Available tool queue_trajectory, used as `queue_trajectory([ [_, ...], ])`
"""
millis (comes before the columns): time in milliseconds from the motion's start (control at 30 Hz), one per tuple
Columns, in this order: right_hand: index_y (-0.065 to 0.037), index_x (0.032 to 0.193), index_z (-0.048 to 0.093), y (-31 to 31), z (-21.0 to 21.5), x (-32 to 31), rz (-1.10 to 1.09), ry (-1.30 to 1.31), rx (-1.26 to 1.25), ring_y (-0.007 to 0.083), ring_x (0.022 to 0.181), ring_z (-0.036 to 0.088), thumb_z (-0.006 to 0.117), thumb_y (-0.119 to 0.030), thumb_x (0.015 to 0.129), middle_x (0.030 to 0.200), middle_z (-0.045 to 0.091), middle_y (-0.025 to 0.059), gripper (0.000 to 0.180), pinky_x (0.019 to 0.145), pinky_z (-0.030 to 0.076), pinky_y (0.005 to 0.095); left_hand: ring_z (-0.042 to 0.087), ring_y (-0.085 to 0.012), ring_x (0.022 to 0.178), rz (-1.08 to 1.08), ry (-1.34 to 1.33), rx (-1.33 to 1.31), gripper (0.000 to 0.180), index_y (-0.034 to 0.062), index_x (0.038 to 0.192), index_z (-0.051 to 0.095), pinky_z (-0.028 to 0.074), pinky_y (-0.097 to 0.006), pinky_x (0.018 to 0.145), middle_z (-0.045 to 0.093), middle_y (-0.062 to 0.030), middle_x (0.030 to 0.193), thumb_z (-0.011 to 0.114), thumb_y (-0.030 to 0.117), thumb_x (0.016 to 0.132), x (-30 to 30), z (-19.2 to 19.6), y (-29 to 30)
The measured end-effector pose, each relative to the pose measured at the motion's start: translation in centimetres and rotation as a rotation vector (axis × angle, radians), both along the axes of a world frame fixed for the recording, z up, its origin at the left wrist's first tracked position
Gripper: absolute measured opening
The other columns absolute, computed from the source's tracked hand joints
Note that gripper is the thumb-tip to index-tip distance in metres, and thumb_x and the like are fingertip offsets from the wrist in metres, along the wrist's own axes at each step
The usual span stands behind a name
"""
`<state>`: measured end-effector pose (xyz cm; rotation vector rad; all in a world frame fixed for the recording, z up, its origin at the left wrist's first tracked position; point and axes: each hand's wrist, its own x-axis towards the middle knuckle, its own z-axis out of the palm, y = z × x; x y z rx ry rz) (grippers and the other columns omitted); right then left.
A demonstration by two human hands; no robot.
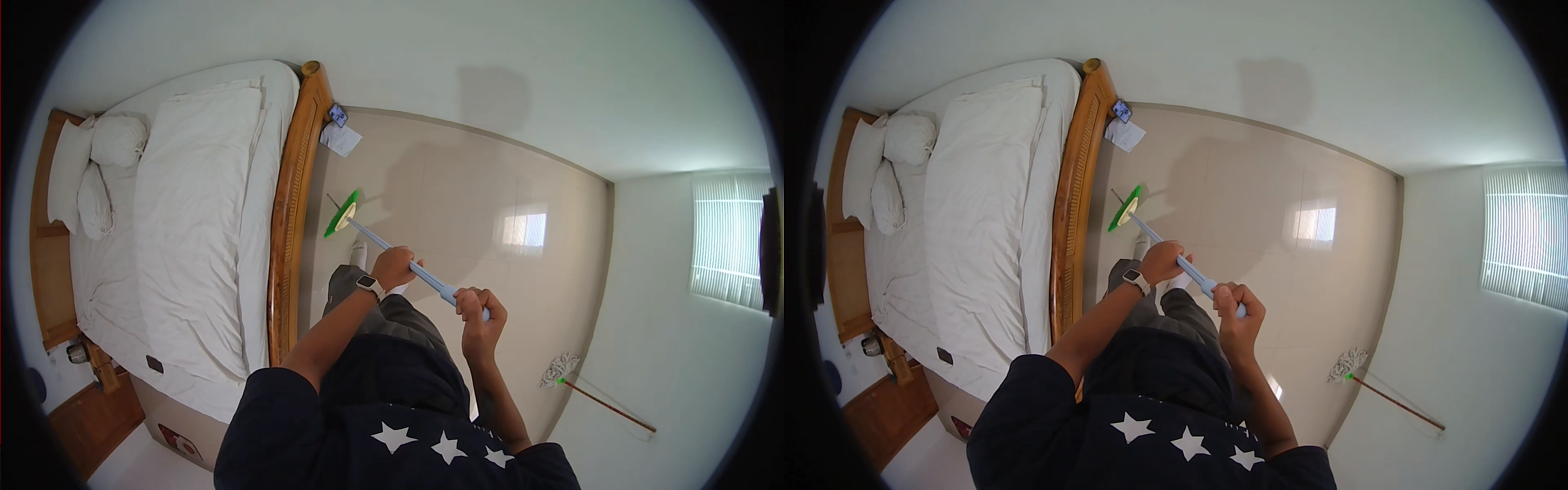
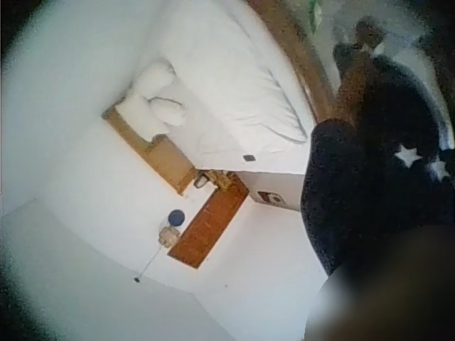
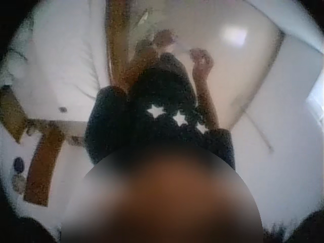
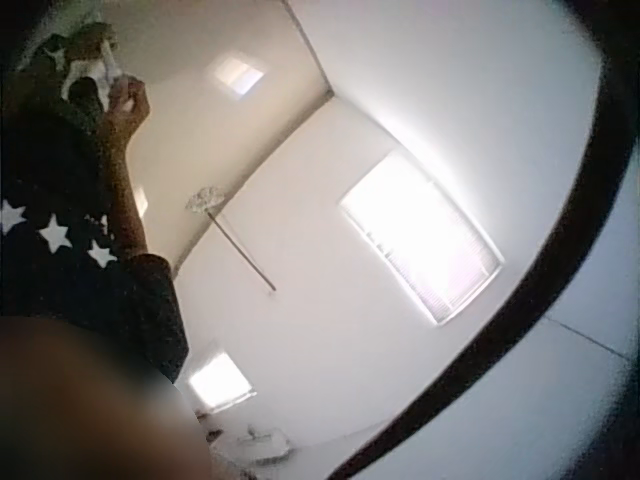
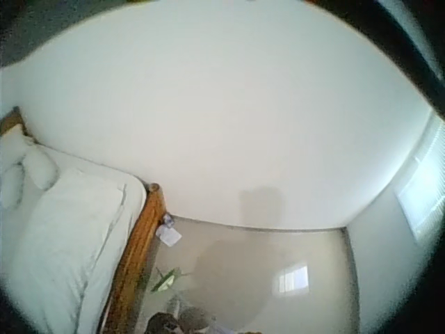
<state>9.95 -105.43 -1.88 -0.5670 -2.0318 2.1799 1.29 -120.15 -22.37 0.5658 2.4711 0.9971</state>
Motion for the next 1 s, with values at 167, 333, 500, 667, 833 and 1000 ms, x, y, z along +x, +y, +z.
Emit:
queue_trajectory([
  [167, -0.008, 0.069, 0.039, -3.1, -0.8, 1.3, 0.054, 0.132, 0.033, 0.0135, 0.069, 0.051, 0.055, 0.000, 0.096, 0.067, 0.050, 0.0043, 0.032, 0.094, 0.049, 0.0426, 0.062, -0.0381, 0.074, 0.049, 0.113, -0.035, 0.035, 0.0030, 0.068, 0.064, 0.050, -0.048, 0.068, 0.061, -0.0175, 0.075, 0.063, 0.030, 0.089, 0.4, -0.6, -3.0],
  [333, -0.007, 0.064, 0.036, -5.4, -8.0, 1.9, 0.087, 0.065, 0.021, 0.0113, 0.069, 0.049, 0.058, 0.000, 0.095, 0.065, 0.047, 0.0021, 0.039, 0.081, 0.047, 0.0342, 0.059, -0.0404, 0.072, 0.204, 0.187, 0.067, 0.030, 0.0023, 0.068, 0.059, 0.048, -0.051, 0.069, 0.059, -0.0181, 0.078, 0.061, 0.021, 0.091, 0.5, -6.4, -6.6],
  [500, -0.004, 0.060, 0.032, -7.7, -10.9, 1.8, 0.110, -0.024, 0.104, 0.0058, 0.059, 0.036, 0.061, -0.003, 0.095, 0.059, 0.036, -0.0023, 0.045, 0.054, 0.030, 0.0265, 0.058, -0.0405, 0.073, 0.182, 0.091, 0.052, 0.027, 0.0021, 0.069, 0.057, 0.048, -0.050, 0.069, 0.058, -0.0191, 0.078, 0.061, 0.019, 0.090, 1.9, -10.6, -8.4],
  [667, -0.001, 0.058, 0.041, -10.0, -7.5, 2.5, 0.154, -0.140, 0.445, 0.0038, 0.053, 0.027, 0.061, -0.009, 0.096, 0.054, 0.029, -0.0057, 0.044, 0.048, 0.022, 0.0275, 0.058, -0.0404, 0.073, 0.119, -0.001, 0.179, 0.025, 0.0022, 0.068, 0.057, 0.048, -0.049, 0.067, 0.058, -0.0192, 0.077, 0.063, 0.018, 0.087, 4.3, -10.3, -8.9],
  [833, 0.000, 0.058, 0.044, -10.4, -5.0, 4.3, 0.087, -0.157, 0.502, 0.0037, 0.053, 0.026, 0.061, -0.009, 0.096, 0.053, 0.027, -0.0056, 0.042, 0.048, 0.020, 0.0285, 0.063, -0.0360, 0.079, 0.017, -0.091, 0.261, 0.004, 0.0080, 0.076, 0.064, 0.051, -0.045, 0.072, 0.061, -0.0151, 0.079, 0.066, 0.012, 0.076, 6.4, -7.9, -7.4],
  [1000, 0.000, 0.058, 0.045, -10.7, -2.7, 5.8, 0.080, -0.192, 0.553, 0.0038, 0.053, 0.026, 0.061, -0.009, 0.096, 0.054, 0.027, -0.0057, 0.042, 0.048, 0.019, 0.0287, 0.063, -0.0347, 0.079, 0.000, -0.106, 0.268, 0.004, 0.0080, 0.077, 0.065, 0.051, -0.045, 0.074, 0.062, -0.0141, 0.081, 0.066, 0.012, 0.077, 8.6, -7.2, -6.4],
])
